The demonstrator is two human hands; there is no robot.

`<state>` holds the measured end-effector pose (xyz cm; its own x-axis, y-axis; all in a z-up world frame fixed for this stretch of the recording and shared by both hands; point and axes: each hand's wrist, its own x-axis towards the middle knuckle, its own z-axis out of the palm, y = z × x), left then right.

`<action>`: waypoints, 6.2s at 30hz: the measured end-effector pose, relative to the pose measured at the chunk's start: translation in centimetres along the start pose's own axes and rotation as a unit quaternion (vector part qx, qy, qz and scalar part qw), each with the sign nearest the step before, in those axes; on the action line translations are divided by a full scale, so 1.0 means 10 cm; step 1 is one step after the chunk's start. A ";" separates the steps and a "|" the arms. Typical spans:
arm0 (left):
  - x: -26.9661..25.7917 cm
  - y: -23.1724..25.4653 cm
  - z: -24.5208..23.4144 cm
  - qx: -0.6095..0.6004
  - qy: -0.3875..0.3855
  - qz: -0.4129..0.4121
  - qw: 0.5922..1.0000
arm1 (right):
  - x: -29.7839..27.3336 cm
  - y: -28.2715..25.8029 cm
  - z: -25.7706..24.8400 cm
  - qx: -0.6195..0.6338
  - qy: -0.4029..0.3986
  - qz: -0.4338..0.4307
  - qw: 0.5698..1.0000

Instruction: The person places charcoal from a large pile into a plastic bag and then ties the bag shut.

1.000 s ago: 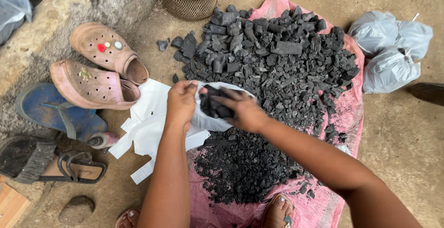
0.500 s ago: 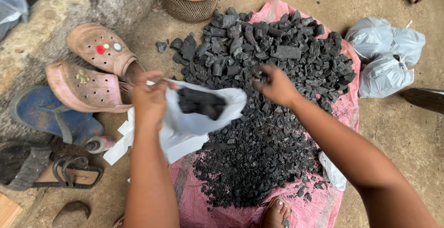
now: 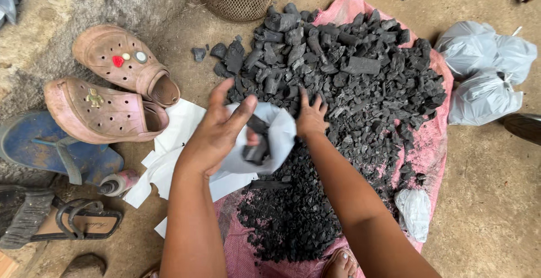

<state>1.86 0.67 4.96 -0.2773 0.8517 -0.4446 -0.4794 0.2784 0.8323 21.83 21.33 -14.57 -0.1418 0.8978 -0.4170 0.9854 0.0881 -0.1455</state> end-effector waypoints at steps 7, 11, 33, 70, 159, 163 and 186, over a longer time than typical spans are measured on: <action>-0.03 0.08 0.08 0.001 -0.058 0.006 0.998 | 0.02 0.24 0.18 0.051 -0.001 0.021 0.998; -0.08 0.06 -0.07 0.130 -0.056 -0.013 0.990 | -0.15 0.19 -0.02 0.050 -0.028 -0.001 0.998; -0.14 0.01 -0.13 0.065 0.033 0.014 0.997 | -0.29 0.36 0.39 0.149 0.121 -0.036 0.981; 0.38 -0.32 -0.36 -0.143 0.138 0.038 0.979 | -1.29 -0.03 -0.07 -0.089 -0.171 -0.001 0.981; 0.07 -0.09 -0.30 -0.036 0.070 0.035 0.996 | -1.49 -1.01 -0.96 0.605 -0.087 -0.299 0.733; 0.05 -0.08 -0.34 -0.011 0.096 0.024 0.995 | -1.60 -1.13 -0.64 0.430 0.018 -0.357 0.829; 0.16 -0.18 -0.12 -0.130 0.043 0.099 0.986 | -0.09 1.34 -0.07 0.199 0.022 0.130 0.971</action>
<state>1.29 1.02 2.40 -0.4504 0.8345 -0.3172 -0.6033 -0.0226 0.7972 35.25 21.98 -15.49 0.1193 0.8856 -0.4489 0.8722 -0.3095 -0.3787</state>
